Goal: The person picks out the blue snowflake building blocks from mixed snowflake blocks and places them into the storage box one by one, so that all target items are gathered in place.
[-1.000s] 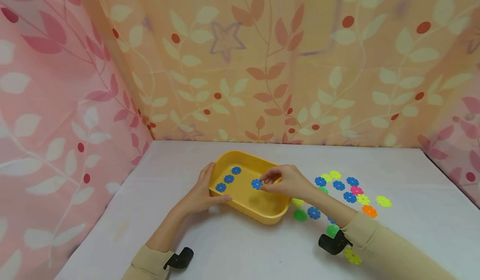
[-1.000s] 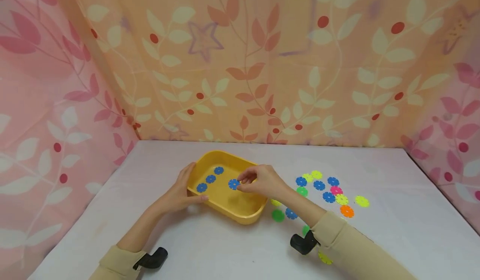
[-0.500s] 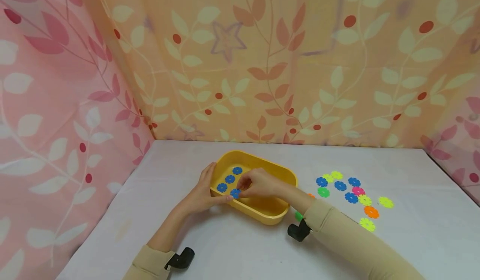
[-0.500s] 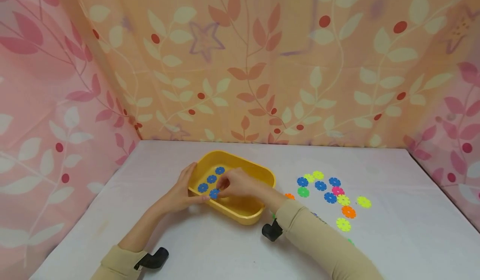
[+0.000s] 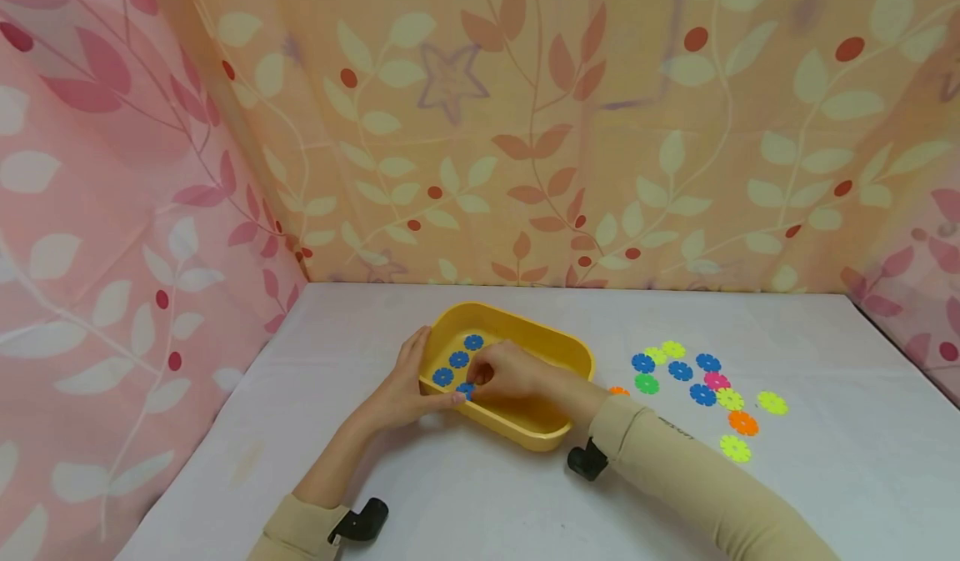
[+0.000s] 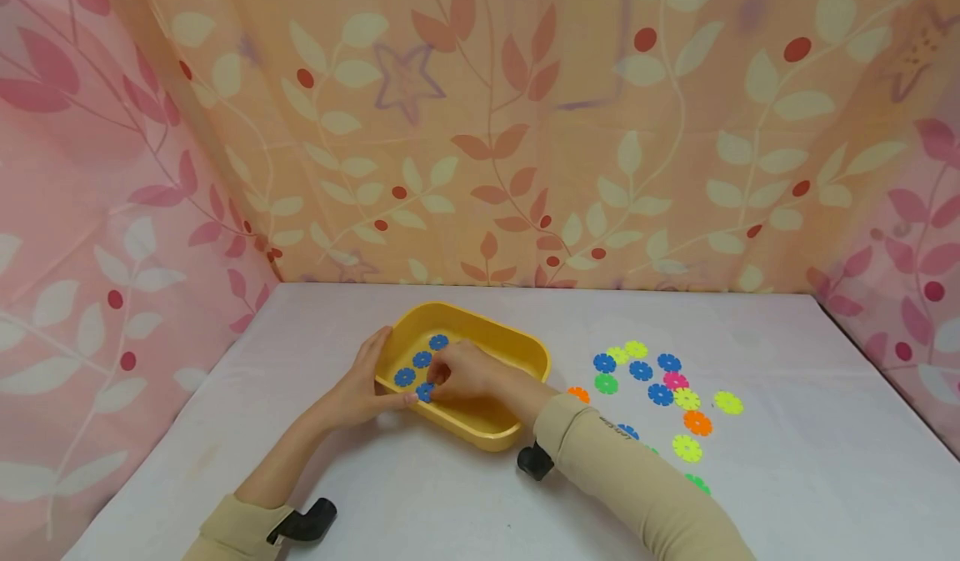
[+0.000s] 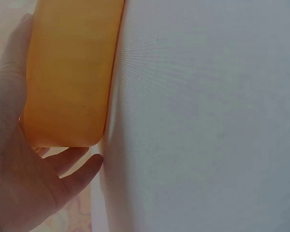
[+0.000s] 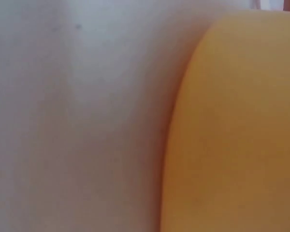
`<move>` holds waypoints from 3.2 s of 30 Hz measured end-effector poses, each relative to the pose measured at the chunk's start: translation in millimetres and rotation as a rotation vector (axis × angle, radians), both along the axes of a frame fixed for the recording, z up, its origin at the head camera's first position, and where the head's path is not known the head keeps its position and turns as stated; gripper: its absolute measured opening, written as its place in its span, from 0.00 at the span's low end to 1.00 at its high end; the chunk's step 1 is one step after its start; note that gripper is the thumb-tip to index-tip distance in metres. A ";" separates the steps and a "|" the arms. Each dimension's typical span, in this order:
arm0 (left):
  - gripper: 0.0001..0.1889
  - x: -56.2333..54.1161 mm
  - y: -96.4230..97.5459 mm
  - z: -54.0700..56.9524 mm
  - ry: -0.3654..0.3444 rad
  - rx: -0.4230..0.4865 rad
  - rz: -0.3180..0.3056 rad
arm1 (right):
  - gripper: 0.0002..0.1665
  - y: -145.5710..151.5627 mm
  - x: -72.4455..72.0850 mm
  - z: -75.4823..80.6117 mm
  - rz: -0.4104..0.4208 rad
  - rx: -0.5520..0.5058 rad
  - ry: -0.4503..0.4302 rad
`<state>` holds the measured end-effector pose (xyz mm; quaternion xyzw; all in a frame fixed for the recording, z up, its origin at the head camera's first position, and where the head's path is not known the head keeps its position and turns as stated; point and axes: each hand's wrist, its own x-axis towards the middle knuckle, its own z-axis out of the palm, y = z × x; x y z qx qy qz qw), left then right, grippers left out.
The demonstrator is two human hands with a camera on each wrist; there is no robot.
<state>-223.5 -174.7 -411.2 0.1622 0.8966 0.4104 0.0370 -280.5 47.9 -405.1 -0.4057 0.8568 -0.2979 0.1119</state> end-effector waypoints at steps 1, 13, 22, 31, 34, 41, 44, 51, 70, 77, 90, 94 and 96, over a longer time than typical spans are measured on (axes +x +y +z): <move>0.64 0.0 0.1 0.1 0.001 0.001 0.000 | 0.08 0.2 0.1 -0.2 0.003 -0.002 0.002; 0.64 1.8 0.3 1.4 -0.002 0.002 0.003 | 0.07 2.8 1.4 -2.2 -0.001 -0.048 -0.023; 0.63 2.1 1.1 1.8 -0.010 0.007 0.005 | 0.08 9.5 2.3 11.1 -0.168 -0.222 -0.158; 0.64 1.4 0.9 1.1 -0.017 -0.002 0.016 | 0.15 43.9 17.1 28.1 -0.308 -0.344 -0.211; 0.64 1.4 1.0 0.8 -0.016 -0.003 0.020 | 0.16 62.1 22.3 31.1 -0.334 -0.359 -0.213; 0.63 1.7 1.7 1.7 -0.018 0.008 0.020 | 0.20 104.2 40.2 35.5 -0.434 -0.428 -0.298; 0.62 1.3 2.1 1.6 -0.023 0.003 0.027 | 0.23 123.9 47.3 32.9 -0.487 -0.427 -0.317; 0.62 0.3 2.5 -0.2 -0.024 0.008 0.031 | 0.27 168.2 63.0 23.4 -0.593 -0.366 -0.338; 0.61 0.2 2.6 -3.0 -0.025 0.008 0.041 | 0.30 255.3 65.4 -4.5 -0.759 -0.189 -0.209; 0.62 -0.1 3.1 -4.0 -0.029 0.005 0.049 | 0.27 265.0 59.0 -10.0 -0.789 -0.031 -0.044; 0.63 1.3 4.0 -1.1 -0.030 0.003 0.058 | 0.26 272.4 54.3 -12.5 -0.802 0.058 0.013; 0.62 2.2 4.5 -0.4 -0.029 0.003 0.056 | 0.25 271.9 53.9 -12.6 -0.803 0.066 0.022; 0.62 2.3 4.8 -0.2 -0.028 0.000 0.055 | 0.25 271.0 54.0 -12.6 -0.807 0.069 0.027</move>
